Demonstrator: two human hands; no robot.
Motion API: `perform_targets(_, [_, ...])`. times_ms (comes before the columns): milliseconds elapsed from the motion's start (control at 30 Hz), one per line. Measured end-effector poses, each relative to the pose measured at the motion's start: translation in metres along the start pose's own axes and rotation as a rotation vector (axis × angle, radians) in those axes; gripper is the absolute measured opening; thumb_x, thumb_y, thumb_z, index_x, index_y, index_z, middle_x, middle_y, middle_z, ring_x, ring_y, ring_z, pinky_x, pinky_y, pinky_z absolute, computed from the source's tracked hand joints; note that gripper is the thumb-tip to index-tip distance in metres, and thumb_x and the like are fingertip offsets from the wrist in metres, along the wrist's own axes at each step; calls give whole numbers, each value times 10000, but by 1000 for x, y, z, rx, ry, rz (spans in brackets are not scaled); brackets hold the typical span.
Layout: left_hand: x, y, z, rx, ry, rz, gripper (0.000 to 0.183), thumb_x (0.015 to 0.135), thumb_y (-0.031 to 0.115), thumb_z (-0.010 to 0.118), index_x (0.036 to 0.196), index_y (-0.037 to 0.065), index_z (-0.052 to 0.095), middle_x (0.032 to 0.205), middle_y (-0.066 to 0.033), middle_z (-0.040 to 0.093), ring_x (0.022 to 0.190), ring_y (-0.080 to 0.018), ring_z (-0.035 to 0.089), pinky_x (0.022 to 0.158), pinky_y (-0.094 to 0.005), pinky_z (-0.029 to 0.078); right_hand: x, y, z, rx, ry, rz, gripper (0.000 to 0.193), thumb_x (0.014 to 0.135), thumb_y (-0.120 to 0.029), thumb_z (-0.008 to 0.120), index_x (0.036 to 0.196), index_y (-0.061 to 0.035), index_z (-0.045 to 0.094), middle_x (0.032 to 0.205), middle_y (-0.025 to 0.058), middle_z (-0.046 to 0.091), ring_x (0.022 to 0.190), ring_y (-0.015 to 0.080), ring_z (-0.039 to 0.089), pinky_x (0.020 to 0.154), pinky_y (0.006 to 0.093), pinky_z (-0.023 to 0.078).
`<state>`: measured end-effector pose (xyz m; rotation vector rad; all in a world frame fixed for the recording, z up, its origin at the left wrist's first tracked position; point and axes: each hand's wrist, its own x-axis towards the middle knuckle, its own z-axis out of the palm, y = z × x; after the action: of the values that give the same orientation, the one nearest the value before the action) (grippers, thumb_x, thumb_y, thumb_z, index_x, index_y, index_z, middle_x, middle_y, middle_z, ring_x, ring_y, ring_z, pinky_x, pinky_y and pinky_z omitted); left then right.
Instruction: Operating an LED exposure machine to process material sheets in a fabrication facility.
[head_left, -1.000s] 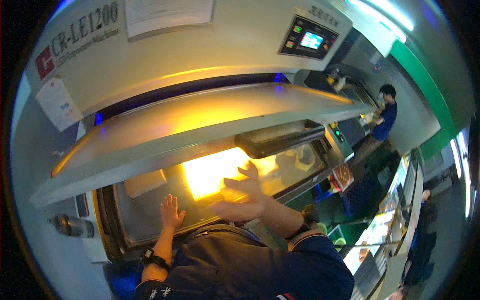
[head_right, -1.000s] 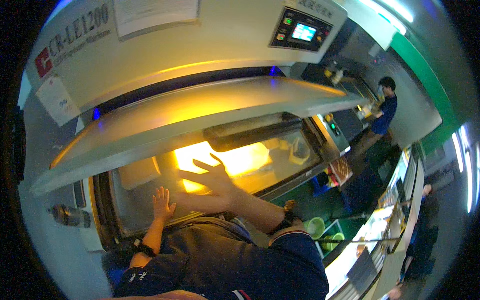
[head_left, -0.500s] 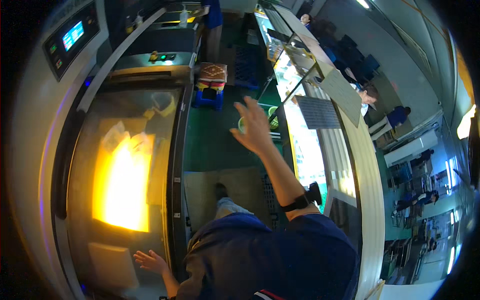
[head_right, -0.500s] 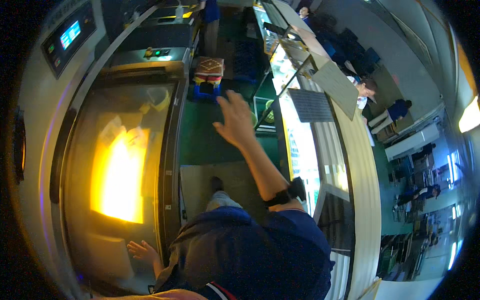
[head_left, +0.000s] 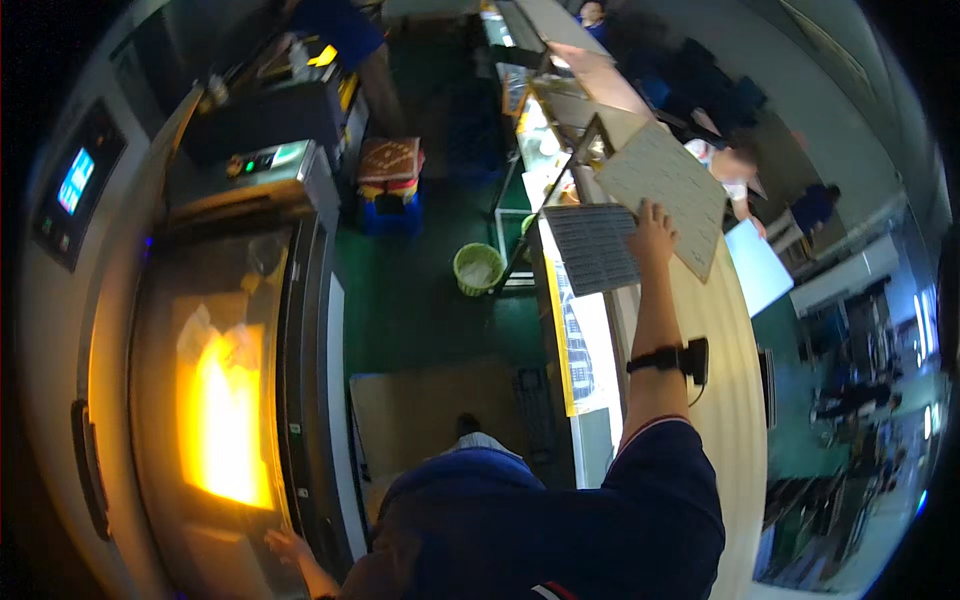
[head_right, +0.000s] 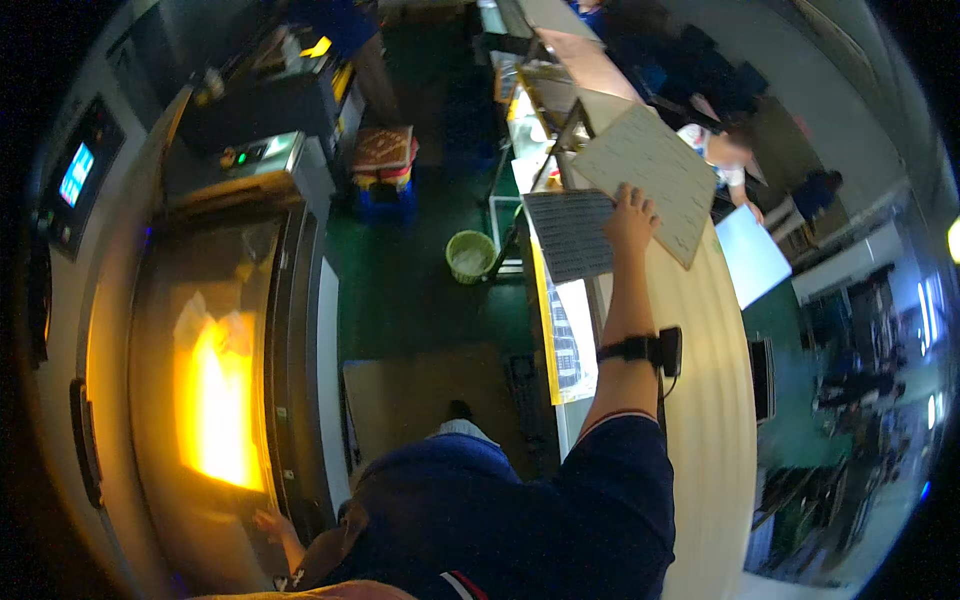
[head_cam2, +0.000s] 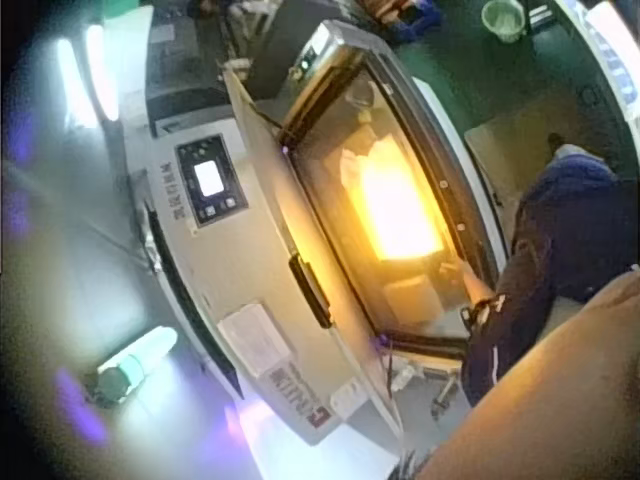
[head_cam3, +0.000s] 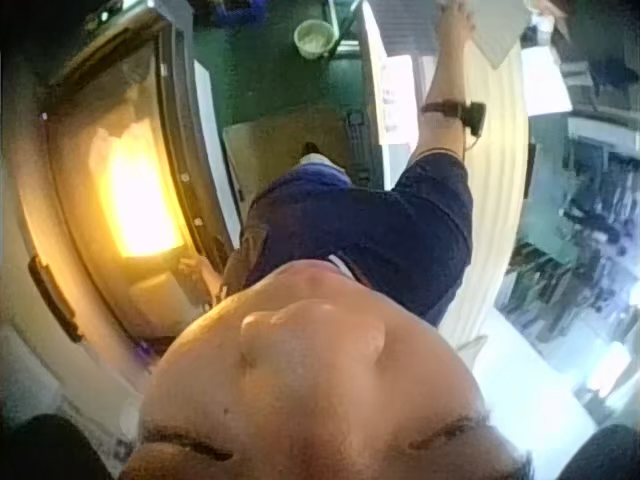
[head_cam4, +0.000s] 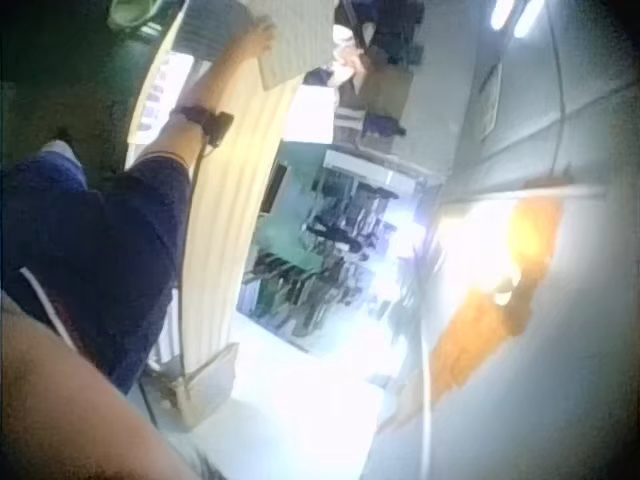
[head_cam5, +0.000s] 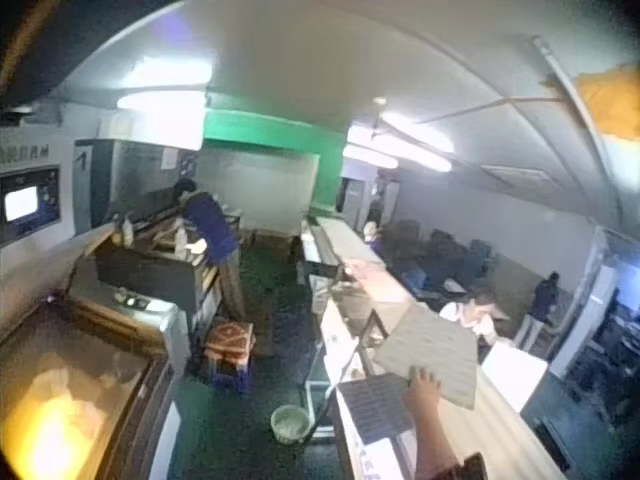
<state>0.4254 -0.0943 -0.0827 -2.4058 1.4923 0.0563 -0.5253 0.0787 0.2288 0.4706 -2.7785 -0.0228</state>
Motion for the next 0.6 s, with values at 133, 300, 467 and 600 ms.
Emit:
perform_targets(133, [-39,47,0,-211,135,128,687,972,452,485,1511,85,270,1577,-179,219,1438,-371,241,1148,-552,204,-4,-1,41,230,420,-373,369,852,-122,601,1218,-127,646,1193,134,662,1053,298,639,915,390,473])
perform_targets(300, [-86,129,-73,-373,-68,207,776,929,427,552,1512,28,232,1569,-225,206,1465,-363,167,1154,-591,71,-47,-30,9,313,430,-556,293,937,-84,527,1183,-50,683,1221,133,658,1127,270,639,953,383,490])
perform_targets(467, [-31,119,-77,-484,267,206,759,958,452,480,1525,45,181,1604,-179,114,1487,-355,67,1151,-597,72,-103,-144,-54,499,496,-984,312,988,-97,464,1230,-43,653,1206,126,666,1110,312,633,959,408,497])
perform_targets(600, [36,93,-119,-822,498,182,689,963,395,530,1505,61,268,1569,-190,235,1451,-364,215,1141,-531,227,-133,-280,-49,972,236,-1252,282,904,-26,517,1138,-1,671,1145,148,686,1074,333,652,952,441,503])
